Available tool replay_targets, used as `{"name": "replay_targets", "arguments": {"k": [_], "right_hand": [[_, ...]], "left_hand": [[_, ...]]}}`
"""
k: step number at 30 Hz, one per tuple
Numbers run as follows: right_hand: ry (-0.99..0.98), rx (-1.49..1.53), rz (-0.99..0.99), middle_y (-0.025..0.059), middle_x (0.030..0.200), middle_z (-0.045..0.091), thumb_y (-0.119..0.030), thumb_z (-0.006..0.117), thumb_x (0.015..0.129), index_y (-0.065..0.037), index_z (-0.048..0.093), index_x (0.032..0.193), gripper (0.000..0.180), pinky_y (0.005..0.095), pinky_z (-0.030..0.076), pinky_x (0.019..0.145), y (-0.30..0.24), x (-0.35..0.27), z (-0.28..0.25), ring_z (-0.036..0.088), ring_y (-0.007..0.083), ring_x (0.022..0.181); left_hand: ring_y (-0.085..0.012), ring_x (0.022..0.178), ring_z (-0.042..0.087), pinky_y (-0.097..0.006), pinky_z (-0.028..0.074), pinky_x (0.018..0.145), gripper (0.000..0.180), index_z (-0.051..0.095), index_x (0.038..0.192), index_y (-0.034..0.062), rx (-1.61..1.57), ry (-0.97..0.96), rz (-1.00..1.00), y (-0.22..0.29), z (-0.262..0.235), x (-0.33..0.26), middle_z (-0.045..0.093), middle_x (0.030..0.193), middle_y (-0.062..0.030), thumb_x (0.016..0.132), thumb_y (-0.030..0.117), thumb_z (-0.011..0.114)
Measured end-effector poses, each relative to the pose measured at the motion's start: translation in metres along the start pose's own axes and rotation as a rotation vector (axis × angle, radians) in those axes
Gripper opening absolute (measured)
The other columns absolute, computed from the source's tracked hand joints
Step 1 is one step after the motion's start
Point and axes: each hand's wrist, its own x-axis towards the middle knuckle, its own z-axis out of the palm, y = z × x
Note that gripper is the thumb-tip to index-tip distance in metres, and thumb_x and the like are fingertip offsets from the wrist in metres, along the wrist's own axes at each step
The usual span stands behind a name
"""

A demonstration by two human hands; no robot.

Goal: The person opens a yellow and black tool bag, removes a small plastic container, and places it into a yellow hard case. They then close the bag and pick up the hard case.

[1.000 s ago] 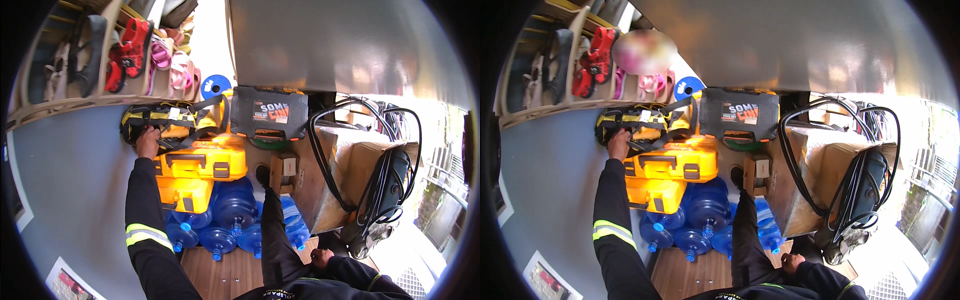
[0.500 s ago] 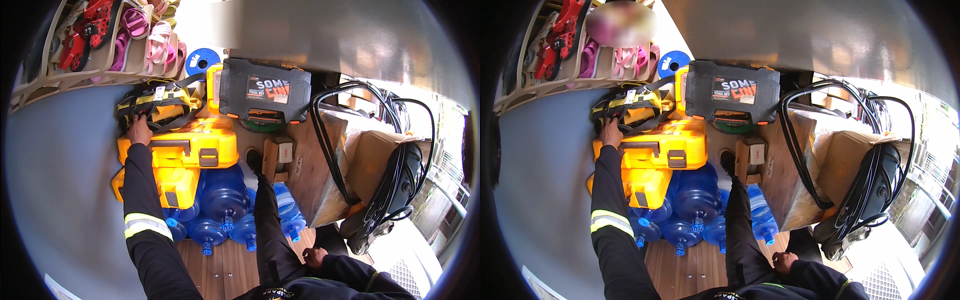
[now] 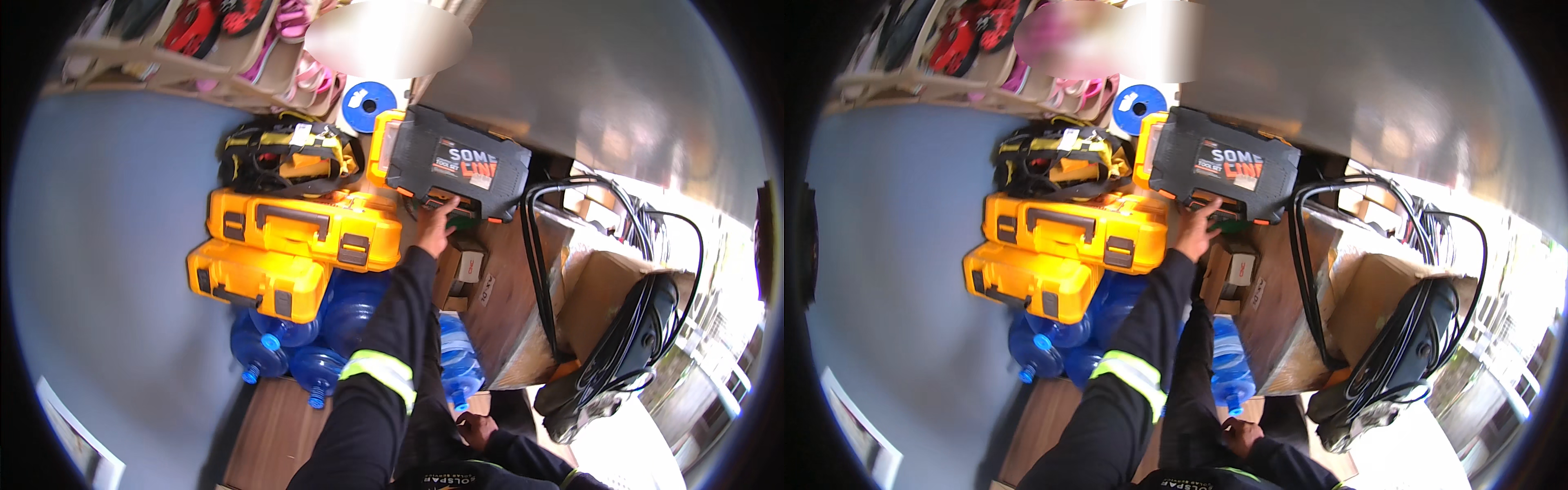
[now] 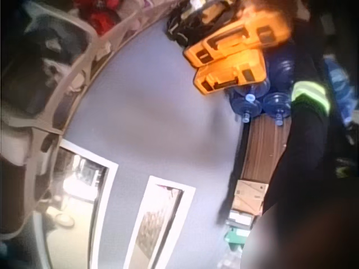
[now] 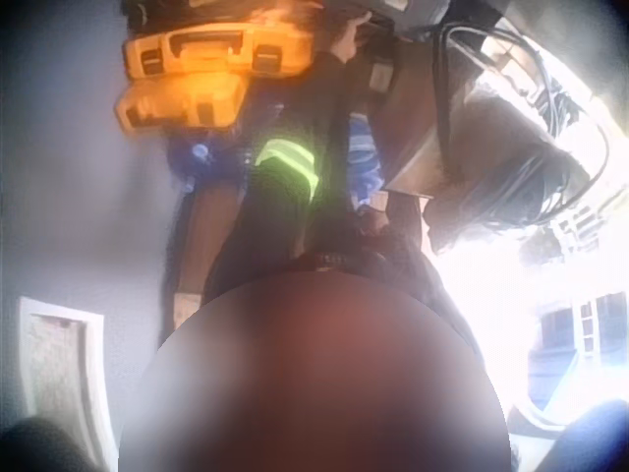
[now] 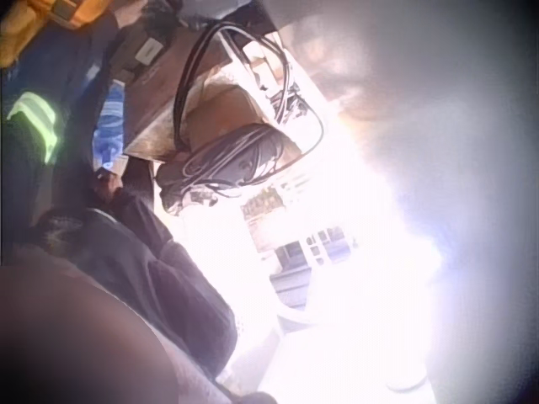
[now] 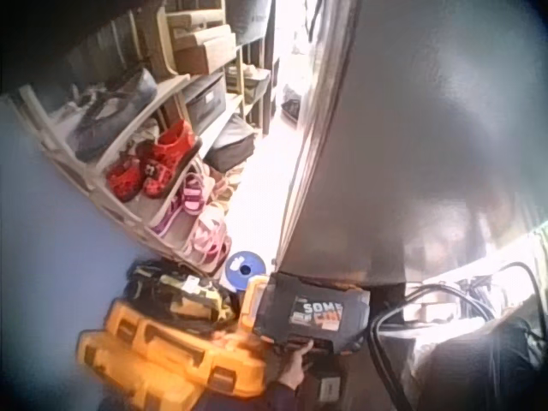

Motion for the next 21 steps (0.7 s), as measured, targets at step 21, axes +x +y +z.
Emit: {"name": "replay_targets", "arguments": {"k": [21], "right_hand": [[-0.004,-0.061,-0.020,0.0133,0.084,0.080,-0.019,0.074,0.093,-0.011,0.075,0.107,0.016,0.0430,0.063,0.075,0.032,-0.022,-0.003,0.080,0.0319,0.078]], "left_hand": [[-0.0219,0.106,0.069,-0.042,0.055,0.086,0.059,0.051,0.142,0.0075,-0.024,0.105,0.188,-0.052,-0.032,-0.028,0.071,0.120,-0.0085,0.091,0.012,0.080]]}}
